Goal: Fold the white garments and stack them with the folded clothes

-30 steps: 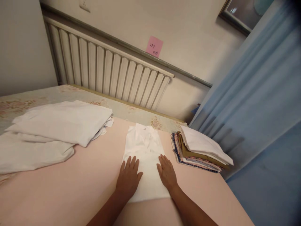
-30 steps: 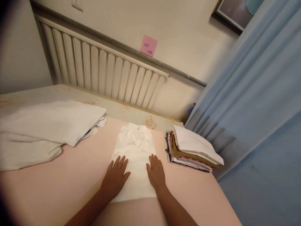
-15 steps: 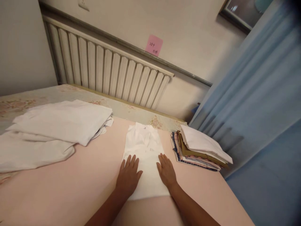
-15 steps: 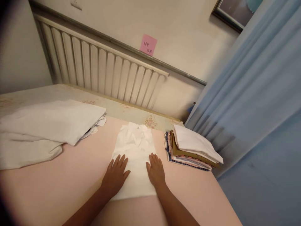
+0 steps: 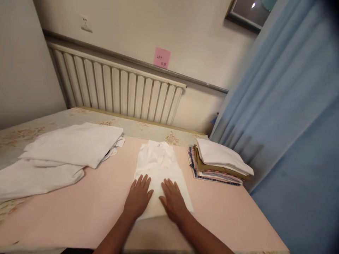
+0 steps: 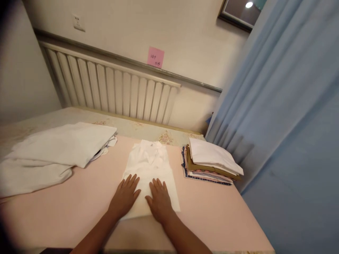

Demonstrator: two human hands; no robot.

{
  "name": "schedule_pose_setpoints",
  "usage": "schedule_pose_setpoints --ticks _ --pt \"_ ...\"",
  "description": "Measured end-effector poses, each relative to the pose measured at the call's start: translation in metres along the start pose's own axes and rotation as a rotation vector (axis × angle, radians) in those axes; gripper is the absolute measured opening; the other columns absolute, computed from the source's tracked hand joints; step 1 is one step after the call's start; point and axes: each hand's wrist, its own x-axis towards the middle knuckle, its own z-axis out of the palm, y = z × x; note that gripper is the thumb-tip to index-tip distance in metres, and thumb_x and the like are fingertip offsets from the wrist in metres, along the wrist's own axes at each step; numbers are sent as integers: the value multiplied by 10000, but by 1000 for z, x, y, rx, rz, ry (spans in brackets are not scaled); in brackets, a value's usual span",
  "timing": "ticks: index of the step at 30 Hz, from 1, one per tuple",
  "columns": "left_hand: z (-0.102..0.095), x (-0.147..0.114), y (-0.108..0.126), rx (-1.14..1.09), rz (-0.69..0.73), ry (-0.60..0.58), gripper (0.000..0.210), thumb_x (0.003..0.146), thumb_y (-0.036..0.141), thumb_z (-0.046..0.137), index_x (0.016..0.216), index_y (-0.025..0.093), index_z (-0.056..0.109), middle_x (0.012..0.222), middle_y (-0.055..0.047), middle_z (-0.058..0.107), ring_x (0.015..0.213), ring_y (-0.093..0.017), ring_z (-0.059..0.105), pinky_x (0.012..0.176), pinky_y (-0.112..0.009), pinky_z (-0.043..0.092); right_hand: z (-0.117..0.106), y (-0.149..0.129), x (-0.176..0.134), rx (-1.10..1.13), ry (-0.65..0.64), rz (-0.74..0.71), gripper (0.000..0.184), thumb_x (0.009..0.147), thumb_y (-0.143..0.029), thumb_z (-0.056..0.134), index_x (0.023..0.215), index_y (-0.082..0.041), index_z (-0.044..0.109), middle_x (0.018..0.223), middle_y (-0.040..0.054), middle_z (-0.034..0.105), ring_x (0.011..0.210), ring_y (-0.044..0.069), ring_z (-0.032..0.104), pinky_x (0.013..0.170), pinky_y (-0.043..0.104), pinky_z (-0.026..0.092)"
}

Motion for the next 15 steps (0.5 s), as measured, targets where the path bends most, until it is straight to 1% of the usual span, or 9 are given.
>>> schedule_pose_setpoints --ticks 2,5,11,15 --pt "-1 0 0 11 5 -11 515 939 434 342 1385 203 456 1458 -71 448 1376 -282 336 1101 -488 285 0 -6 -8 24 -22 -50 514 944 -357 461 1426 -196 385 1483 79 388 1408 242 261 1146 489 238" --pt "-2 1 0 20 4 -27 516 942 432 332 1390 204 450 1464 -68 440 1384 -277 323 1101 -485 285 -4 1 -20 24 -26 -54 519 940 -349 467 1431 -206 377 1485 71 385 1410 242 256 1145 499 236" --pt "-4 4 1 29 -8 -74 520 941 426 324 1403 214 432 1484 -61 410 1403 -264 286 1113 -478 265 -11 31 -42 -11 -18 19 522 942 -360 458 1438 -228 365 1504 51 349 1413 237 248 1140 489 244" --pt "-9 6 2 47 -29 -150 518 944 400 316 1410 202 422 1500 -52 385 1407 -266 277 1117 -471 261 -10 39 -51 -29 -12 99 513 952 -368 423 1440 -220 365 1503 47 352 1417 233 238 1139 474 240"
